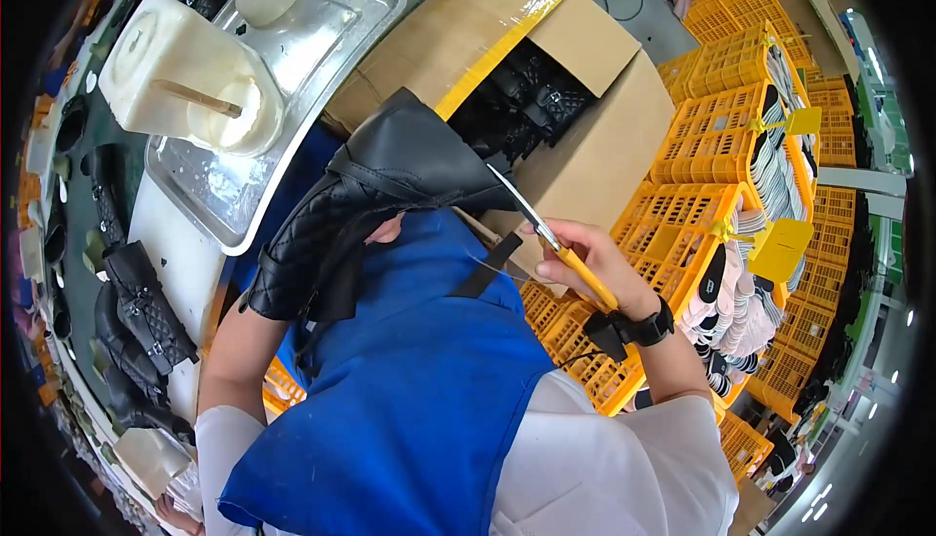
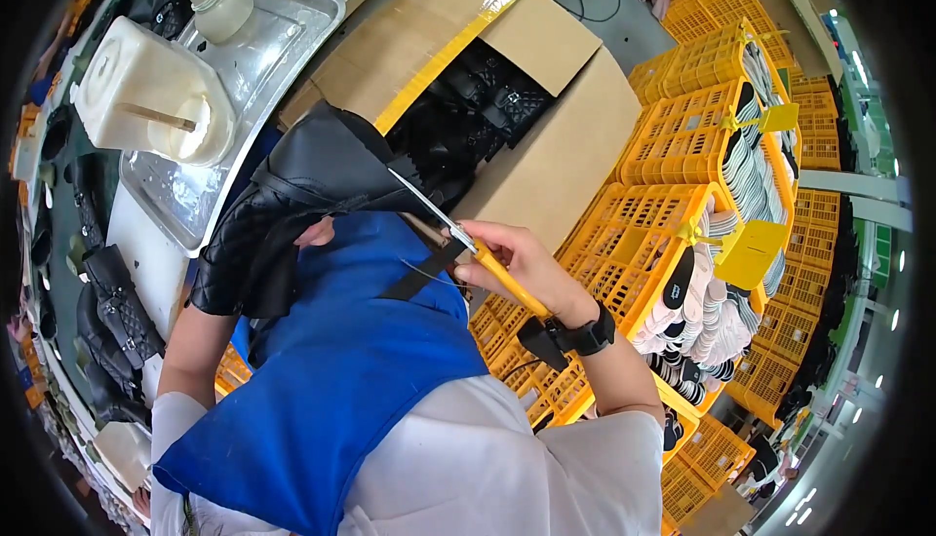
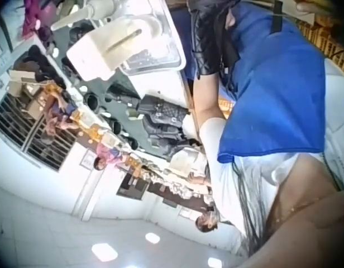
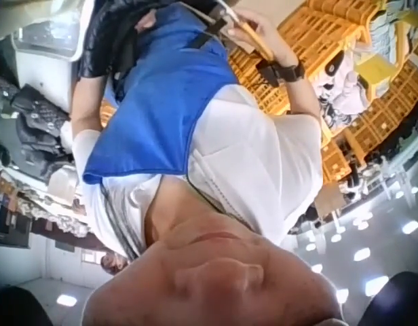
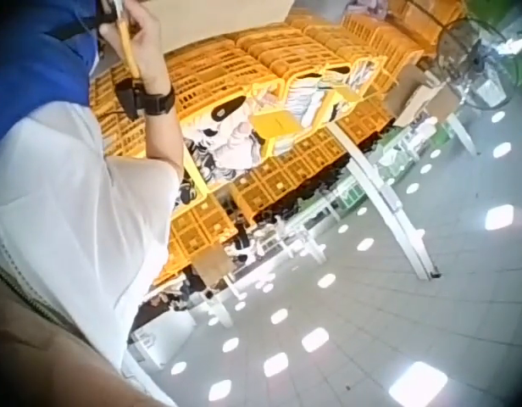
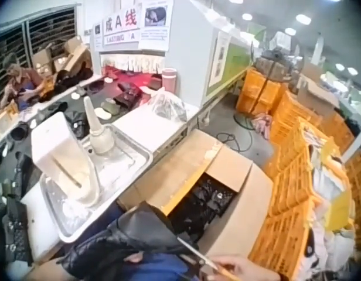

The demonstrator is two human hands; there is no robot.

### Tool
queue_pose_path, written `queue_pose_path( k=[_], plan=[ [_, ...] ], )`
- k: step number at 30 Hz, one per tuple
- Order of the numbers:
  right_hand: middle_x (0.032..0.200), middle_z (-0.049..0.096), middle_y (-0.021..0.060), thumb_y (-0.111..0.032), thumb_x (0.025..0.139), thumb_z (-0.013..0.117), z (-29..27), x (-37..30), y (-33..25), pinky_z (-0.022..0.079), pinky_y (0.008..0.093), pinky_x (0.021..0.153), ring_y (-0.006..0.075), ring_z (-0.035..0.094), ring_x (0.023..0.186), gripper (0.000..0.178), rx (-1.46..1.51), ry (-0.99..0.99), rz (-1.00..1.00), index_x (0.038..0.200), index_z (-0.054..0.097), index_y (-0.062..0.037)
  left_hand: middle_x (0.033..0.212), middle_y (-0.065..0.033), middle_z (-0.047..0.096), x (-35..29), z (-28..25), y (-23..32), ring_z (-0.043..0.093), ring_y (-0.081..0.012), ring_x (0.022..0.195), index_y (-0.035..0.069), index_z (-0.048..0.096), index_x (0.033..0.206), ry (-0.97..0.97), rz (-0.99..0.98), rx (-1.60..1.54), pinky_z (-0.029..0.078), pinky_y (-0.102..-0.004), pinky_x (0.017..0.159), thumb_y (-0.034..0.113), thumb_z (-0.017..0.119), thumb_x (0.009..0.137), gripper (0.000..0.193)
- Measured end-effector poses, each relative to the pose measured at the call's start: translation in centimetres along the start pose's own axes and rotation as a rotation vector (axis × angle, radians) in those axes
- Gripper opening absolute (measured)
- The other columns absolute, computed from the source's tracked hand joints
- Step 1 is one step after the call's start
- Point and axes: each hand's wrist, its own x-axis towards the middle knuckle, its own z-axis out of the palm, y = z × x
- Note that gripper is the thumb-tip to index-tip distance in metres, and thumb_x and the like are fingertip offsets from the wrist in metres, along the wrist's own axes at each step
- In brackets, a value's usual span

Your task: The worker trims excess thread from black boots and applies glue to the edges at a factory workstation.

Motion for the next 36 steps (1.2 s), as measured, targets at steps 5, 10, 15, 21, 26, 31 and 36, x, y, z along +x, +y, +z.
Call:
queue_pose_path(
  k=[5,10,15,21,26,31,36],
  plan=[
    [0.075,0.044,-0.0031,-0.008,0.08,0.062,0.6,0.5,0.1,0.036,0.0194,0.062,0.0055,0.041,0.068,0.042,0.019,0.009,-0.091,0.12,0.05,-0.004,0.061,0.0036,0.034,0.0,1.4,-0.1,0.031,-0.0092,0.056,0.008,0.052,0.082,0.096,0.01,0.093,0.029,-0.0231,0.054,0.015,0.048,0.087,0.01],
    [0.076,0.044,-0.0028,-0.008,0.081,0.062,0.3,0.4,0.6,0.037,0.0192,0.06,0.0053,0.041,0.066,0.041,0.041,-0.02,-0.1,0.12,0.05,-0.0036,0.062,0.0036,0.035,0.2,1.8,0.5,0.032,-0.0093,0.057,0.007,0.053,0.083,0.196,0.015,0.188,0.029,-0.023,0.055,0.014,0.049,0.087,0.009],
    [0.081,0.047,-0.0044,-0.004,0.079,0.065,0.4,0.1,0.4,0.039,0.0181,0.067,0.0041,0.043,0.073,0.043,0.108,-0.024,-0.019,0.12,0.051,-0.0034,0.063,0.0035,0.035,-1.2,2.4,0.6,0.033,-0.0094,0.058,0.007,0.054,0.085,0.276,0.02,0.262,0.03,-0.0229,0.056,0.014,0.049,0.087,0.009],
    [0.071,0.041,-0.0036,-0.005,0.079,0.063,0.8,0.1,0.5,0.036,0.0179,0.053,0.0035,0.04,0.058,0.039,0.097,0.001,-0.03,0.116,0.052,-0.0026,0.07,0.003,0.043,-0.6,2.4,2.0,0.038,-0.0084,0.066,0.002,0.055,0.1,0.077,0.002,0.105,0.034,-0.0224,0.062,0.012,0.049,0.089,0.017],
    [0.071,0.043,-0.0034,-0.005,0.078,0.064,0.7,0.0,0.5,0.036,0.0176,0.052,0.0035,0.041,0.059,0.041,0.053,0.024,-0.049,0.117,0.052,-0.0025,0.073,0.0024,0.046,-1.6,3.9,3.1,0.04,-0.0085,0.067,0.001,0.055,0.102,0.189,-0.017,0.233,0.036,-0.0224,0.065,0.012,0.05,0.088,0.018],
    [0.087,0.051,-0.0024,-0.007,0.081,0.062,-0.5,-0.3,1.0,0.04,0.0174,0.07,0.0046,0.046,0.079,0.046,0.132,-0.014,-0.026,0.125,0.046,-0.0042,0.075,0.0018,0.049,-2.5,5.3,3.8,0.041,-0.0086,0.069,0.001,0.056,0.103,0.302,-0.03,0.363,0.038,-0.0224,0.067,0.012,0.051,0.088,0.019],
    [0.085,0.048,-0.0023,-0.013,0.082,0.062,-1.0,-0.1,0.6,0.037,0.0199,0.078,0.0059,0.045,0.082,0.048,0.12,0.023,-0.072,0.126,0.044,-0.0058,0.086,-0.0017,0.057,-3.4,-0.7,-1.1,0.049,-0.0093,0.075,0.0,0.057,0.104,0.292,-0.066,0.111,0.042,-0.0232,0.073,0.011,0.053,0.087,0.021]
  ],
)
